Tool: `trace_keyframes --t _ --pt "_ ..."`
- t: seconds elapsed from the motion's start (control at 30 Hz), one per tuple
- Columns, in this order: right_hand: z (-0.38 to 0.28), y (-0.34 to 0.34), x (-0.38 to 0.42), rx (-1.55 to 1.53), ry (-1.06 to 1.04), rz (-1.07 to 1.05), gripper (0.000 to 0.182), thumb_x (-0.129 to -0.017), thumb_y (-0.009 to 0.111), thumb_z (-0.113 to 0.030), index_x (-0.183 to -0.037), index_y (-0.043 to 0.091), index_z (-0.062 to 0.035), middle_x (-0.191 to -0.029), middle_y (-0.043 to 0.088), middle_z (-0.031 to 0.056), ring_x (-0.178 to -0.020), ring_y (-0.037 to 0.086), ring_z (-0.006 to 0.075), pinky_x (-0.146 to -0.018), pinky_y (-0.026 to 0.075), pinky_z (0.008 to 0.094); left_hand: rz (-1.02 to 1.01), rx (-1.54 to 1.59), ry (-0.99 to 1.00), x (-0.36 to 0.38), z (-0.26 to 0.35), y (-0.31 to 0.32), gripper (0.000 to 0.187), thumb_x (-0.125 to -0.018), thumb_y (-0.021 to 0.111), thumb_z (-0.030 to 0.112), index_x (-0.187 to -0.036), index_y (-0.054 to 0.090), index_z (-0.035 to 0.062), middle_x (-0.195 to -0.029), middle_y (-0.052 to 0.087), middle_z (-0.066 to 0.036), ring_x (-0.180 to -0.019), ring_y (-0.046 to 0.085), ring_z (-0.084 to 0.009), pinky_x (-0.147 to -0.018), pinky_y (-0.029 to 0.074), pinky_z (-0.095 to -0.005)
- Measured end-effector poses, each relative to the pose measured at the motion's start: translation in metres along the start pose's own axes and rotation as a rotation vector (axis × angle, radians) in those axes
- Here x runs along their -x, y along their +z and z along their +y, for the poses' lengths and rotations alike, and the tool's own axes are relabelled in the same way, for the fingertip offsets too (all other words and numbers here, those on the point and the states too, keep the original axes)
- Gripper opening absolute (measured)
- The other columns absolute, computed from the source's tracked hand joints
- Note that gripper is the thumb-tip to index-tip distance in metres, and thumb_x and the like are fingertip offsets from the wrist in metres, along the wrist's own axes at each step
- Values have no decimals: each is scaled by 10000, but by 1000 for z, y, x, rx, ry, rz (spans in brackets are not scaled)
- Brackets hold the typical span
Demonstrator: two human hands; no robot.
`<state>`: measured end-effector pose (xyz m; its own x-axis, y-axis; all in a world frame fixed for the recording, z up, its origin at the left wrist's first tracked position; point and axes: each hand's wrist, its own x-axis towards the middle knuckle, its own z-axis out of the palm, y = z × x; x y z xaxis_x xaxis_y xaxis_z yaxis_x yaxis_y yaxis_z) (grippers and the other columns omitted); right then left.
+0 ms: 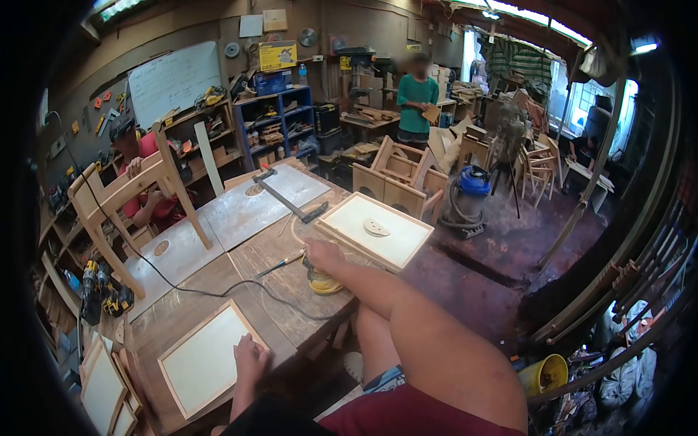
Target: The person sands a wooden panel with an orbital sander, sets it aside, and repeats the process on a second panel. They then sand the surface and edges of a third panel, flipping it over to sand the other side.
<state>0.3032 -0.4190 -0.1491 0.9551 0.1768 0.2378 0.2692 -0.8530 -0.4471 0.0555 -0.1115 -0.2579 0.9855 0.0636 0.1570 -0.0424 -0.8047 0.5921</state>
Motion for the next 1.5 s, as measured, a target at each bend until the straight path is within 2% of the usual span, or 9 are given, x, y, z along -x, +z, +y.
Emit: trace_keyframes --t 0.2,0.33,0.47,0.77,0.97,1.07,1.1,1.2,1.5 --pt "3 4 -5 0 23 -47 411 -1065 370 -394 -1235 652 -148 -1233 685 199 -1162 633 411 -986 489 544 303 128 149 -6 25 -21 194 -839 772 127 -970 651 51 -1410 584 -276 -1299 562 -435 -1118 418 -482" --pt "17 23 -22 24 -16 -46 438 -1062 365 -401 -1182 668 -108 -1229 688 197 -1156 630 426 -980 482 547 -105 995 431 3 173 -90 307 -960 710 316 -1052 704 24 -1284 669 -224 -1220 627 -336 -1061 464 -432" --pt "-7 -4 -6 67 44 -110 420 -1047 408 -419 -1156 656 -98 -1164 715 206 -1115 671 400 -959 506 539 -682 1398 1156 17 317 -150 609 -1035 543 551 -899 723 -14 -1080 716 -299 -975 702 -414 -1077 425 -566" --pt "14 15 -18 -37 -34 -77 504 -1044 355 -451 -1185 663 -78 -1215 681 241 -1136 642 430 -966 488 551 -543 2044 997 73 368 -120 911 -988 172 775 -821 619 -1 -765 636 -223 -665 609 -356 -982 450 -582" --pt "1 -2 1 -61 -11 -69 437 -1041 424 -448 -1205 653 -114 -1180 703 207 -1114 662 407 -952 504 538 -831 1399 986 63 337 -142 997 -937 108 828 -807 630 -10 -810 655 -227 -730 636 -359 -1014 430 -590" --pt "0 -7 1 -75 -1 -77 437 -1035 455 -464 -1225 650 -121 -1186 706 198 -1115 665 401 -953 508 529 -686 1245 941 36 269 -92 125 -950 700 57 -832 717 19 -939 732 -149 -907 708 -300 -1058 452 -513" --pt "0 -8 0 -83 -4 -83 446 -1031 468 -475 -1242 647 -125 -1194 706 195 -1119 665 400 -956 509 526 -625 1202 857 29 233 -72 62 -932 730 66 -943 714 7 -1061 734 -133 -1043 680 -276 -1034 482 -466" --pt "-1 -9 -2 -50 -12 -99 462 -1022 491 -488 -1278 644 -134 -1212 706 193 -1132 662 399 -969 509 515 -329 984 254 30 157 -43 70 -906 724 51 -953 709 1 -1054 734 -134 -1047 684 -266 -965 516 -373" --pt "-7 -8 0 -41 71 -91 446 -1011 518 -499 -1236 643 -134 -1194 712 181 -1157 655 387 -979 505 519 97 76 113 12 14 -7 433 -782 821 142 -1179 672 58 -1394 592 -245 -1303 540 -437 -1120 422 -494"
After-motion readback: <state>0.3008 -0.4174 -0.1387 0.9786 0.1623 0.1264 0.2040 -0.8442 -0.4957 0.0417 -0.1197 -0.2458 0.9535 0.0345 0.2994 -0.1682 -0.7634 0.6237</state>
